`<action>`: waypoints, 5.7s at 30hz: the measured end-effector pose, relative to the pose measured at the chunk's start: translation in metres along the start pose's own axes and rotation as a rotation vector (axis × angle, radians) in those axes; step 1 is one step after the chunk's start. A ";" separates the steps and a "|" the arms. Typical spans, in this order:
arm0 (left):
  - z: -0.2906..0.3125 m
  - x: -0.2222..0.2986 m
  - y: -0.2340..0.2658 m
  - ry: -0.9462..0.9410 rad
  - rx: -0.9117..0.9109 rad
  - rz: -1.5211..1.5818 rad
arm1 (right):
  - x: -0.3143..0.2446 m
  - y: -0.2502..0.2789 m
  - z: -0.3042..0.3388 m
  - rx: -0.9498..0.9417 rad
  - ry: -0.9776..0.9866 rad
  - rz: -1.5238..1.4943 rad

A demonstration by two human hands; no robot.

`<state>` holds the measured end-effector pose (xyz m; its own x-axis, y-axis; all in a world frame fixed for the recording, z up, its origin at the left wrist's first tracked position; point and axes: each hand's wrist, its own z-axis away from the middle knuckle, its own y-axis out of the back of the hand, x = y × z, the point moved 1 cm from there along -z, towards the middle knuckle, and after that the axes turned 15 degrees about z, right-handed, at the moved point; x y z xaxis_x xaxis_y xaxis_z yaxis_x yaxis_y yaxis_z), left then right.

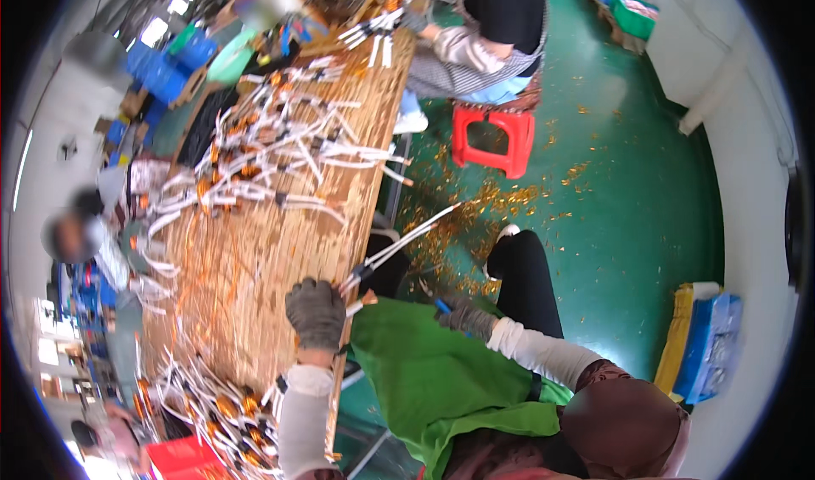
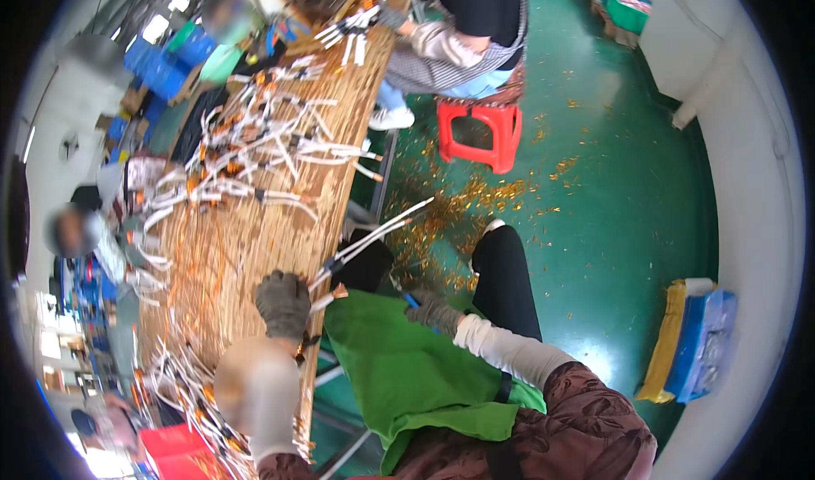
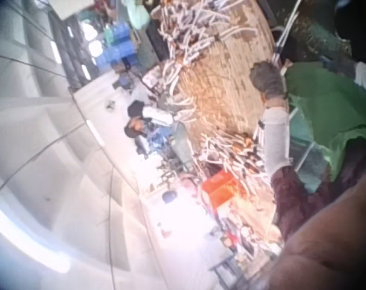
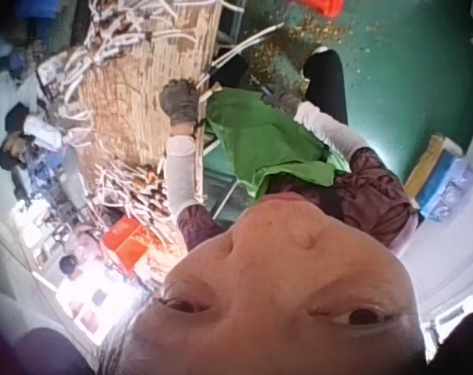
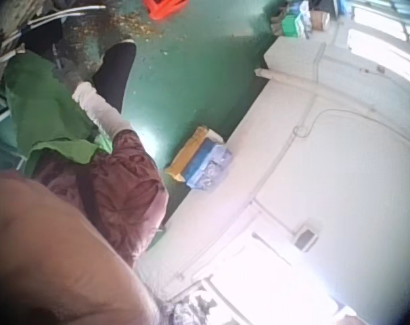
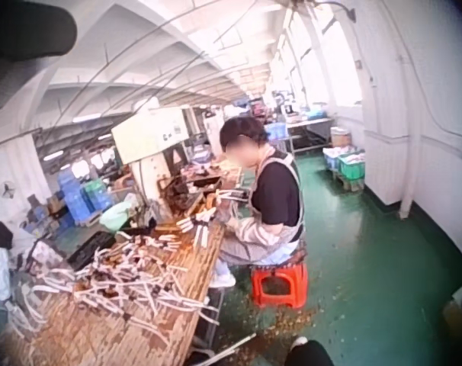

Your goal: Trimming the excess leads/tubing from copper toroids using a pair of cutters.

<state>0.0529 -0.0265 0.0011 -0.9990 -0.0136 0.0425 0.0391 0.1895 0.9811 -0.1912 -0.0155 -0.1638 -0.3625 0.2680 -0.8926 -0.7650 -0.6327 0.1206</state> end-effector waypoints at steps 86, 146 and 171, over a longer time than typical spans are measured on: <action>0.022 -0.043 -0.034 0.413 -0.073 1.374 | -0.201 -0.028 -0.098 0.037 0.566 0.597; 0.011 -0.074 -0.051 0.402 -0.056 2.074 | -0.276 -0.008 -0.008 0.153 0.685 1.952; 0.010 -0.075 -0.054 0.283 -0.008 2.007 | -0.237 -0.059 -0.020 0.290 0.419 1.956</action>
<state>0.1257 -0.0254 -0.0568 0.4778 0.0458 0.8773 0.8684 0.1256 -0.4796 -0.0498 -0.0558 0.0319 -0.5587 -0.6779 0.4779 0.3643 0.3171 0.8756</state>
